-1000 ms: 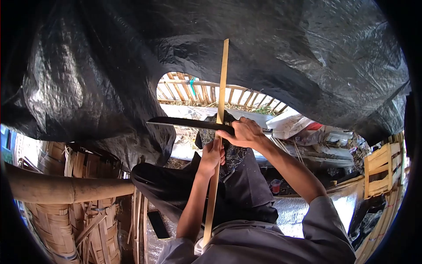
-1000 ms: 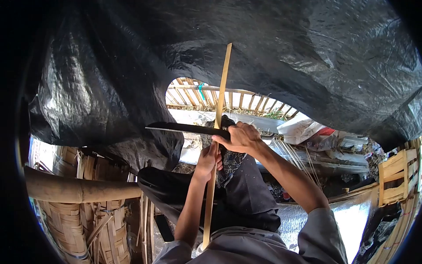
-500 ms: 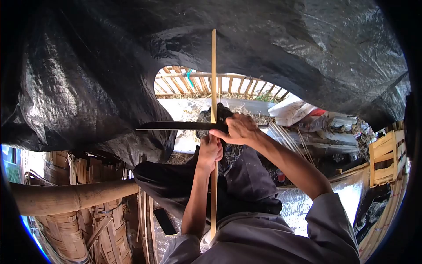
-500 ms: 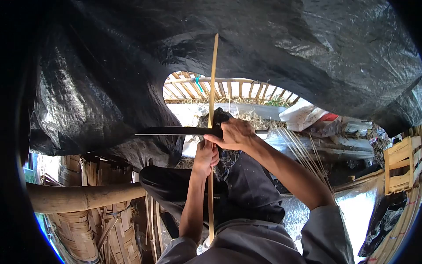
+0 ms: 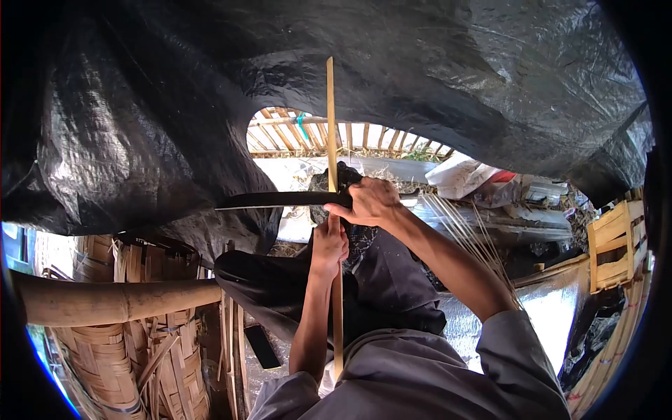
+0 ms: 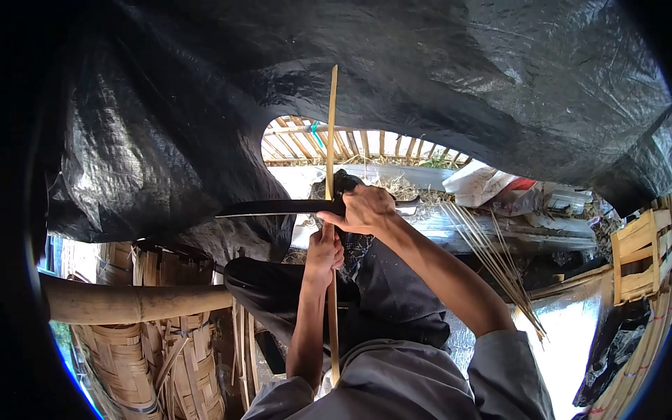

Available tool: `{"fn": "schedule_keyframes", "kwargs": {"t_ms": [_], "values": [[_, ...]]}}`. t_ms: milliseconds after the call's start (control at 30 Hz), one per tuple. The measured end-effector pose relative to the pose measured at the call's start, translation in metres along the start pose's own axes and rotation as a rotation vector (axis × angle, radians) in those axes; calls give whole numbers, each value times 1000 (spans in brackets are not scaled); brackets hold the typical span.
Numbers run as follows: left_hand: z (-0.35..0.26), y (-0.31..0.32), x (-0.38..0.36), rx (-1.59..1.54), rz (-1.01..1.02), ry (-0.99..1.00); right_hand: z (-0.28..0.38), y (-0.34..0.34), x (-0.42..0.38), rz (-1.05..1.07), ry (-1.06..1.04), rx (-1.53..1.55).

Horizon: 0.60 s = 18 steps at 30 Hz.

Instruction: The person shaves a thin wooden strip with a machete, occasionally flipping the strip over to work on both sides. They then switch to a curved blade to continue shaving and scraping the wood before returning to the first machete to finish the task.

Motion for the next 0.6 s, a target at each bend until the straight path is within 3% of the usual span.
{"fn": "schedule_keyframes", "kwargs": {"t_ms": [67,133,200,333,400,467,600], "values": [[-3,-2,1,3,0,-17,1,0,-1,-55,-22,-28],[-2,-2,1,-54,20,-31,1,-7,-3,56,-22,-21],[-3,-5,2,-129,59,-44,2,-10,-10,-17,-91,-21],[4,-9,8,-180,130,-43,-5,-7,-19,72,-206,-159],[8,-7,9,-176,123,-80,-11,-6,-14,79,-189,-172],[3,-1,1,-136,72,-77,-21,-12,-5,12,-40,-161],[5,-7,6,-140,88,-69,-18,-5,-8,22,-83,-122]]}}
Point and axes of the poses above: each hand's wrist, its own x-axis towards the middle knuckle, its own y-axis out of the palm, z = x × y, the point moved 2 cm from there along x, towards the middle knuckle, and after that the axes turned 11 degrees about z, right-handed, at the moved point
